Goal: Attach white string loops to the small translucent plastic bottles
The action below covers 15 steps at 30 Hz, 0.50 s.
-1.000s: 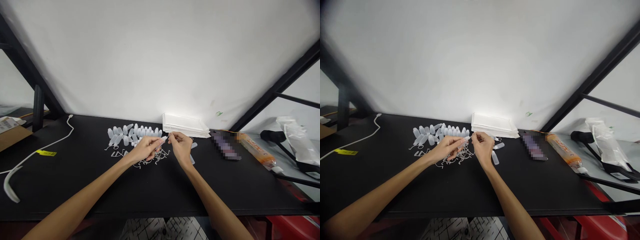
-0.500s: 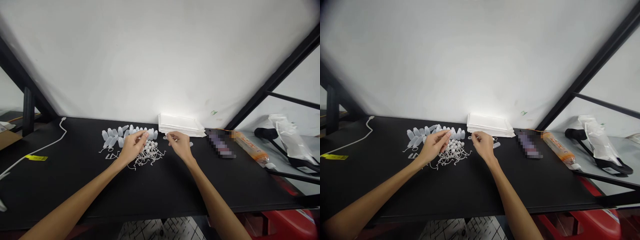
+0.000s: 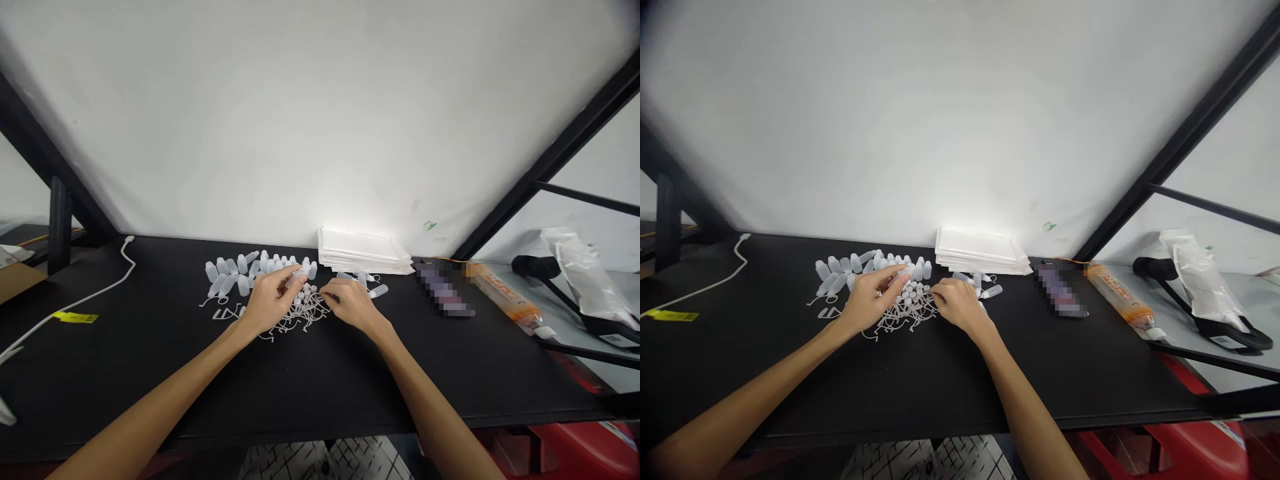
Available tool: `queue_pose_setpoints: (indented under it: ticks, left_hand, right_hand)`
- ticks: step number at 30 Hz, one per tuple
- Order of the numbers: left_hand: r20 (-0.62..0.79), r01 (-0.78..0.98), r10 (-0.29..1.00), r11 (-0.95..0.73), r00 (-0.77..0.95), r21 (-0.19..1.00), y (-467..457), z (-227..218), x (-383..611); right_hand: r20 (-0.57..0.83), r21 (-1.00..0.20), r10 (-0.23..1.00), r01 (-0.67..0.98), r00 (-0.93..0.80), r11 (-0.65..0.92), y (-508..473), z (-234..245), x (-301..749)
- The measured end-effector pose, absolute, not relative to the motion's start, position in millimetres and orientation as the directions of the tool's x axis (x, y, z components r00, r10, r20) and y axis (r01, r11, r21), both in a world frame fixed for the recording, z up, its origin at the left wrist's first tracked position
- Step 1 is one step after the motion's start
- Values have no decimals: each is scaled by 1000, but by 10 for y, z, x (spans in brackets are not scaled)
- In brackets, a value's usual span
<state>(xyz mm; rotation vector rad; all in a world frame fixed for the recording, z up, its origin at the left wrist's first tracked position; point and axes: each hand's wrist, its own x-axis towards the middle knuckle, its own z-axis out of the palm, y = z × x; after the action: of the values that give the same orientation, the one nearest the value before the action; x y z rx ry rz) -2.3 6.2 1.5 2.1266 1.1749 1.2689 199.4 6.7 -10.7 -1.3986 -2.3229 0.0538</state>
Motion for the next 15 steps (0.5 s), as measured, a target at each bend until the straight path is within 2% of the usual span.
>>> queue_pose_setpoints:
  ticks: [5, 8, 10, 11, 13, 15]
  left_hand:
    - [567, 445, 805, -577, 172, 684, 60, 25, -26]
    - [573, 452, 799, -586, 184, 672, 62, 24, -26]
    - [572, 453, 794, -595, 204, 664, 64, 24, -27]
    - [568, 454, 793, -598, 219, 660, 65, 25, -27]
    - [557, 461, 789, -608, 260, 646, 64, 24, -25]
    - [536, 470, 781, -623, 322, 625, 58, 19, -19]
  right_hand:
    - [284, -224, 882, 868, -377, 443, 57, -56, 2029]
    - [275, -199, 901, 896, -337, 396, 56, -47, 2038]
    - [298, -225, 912, 908, -281, 354, 57, -41, 2039]
    - [325, -271, 915, 903, -241, 334, 57, -33, 2038]
    - [374, -457, 915, 829, -150, 323, 49, -3, 2031]
    - [376, -698, 921, 624, -98, 351, 31, 44, 2016]
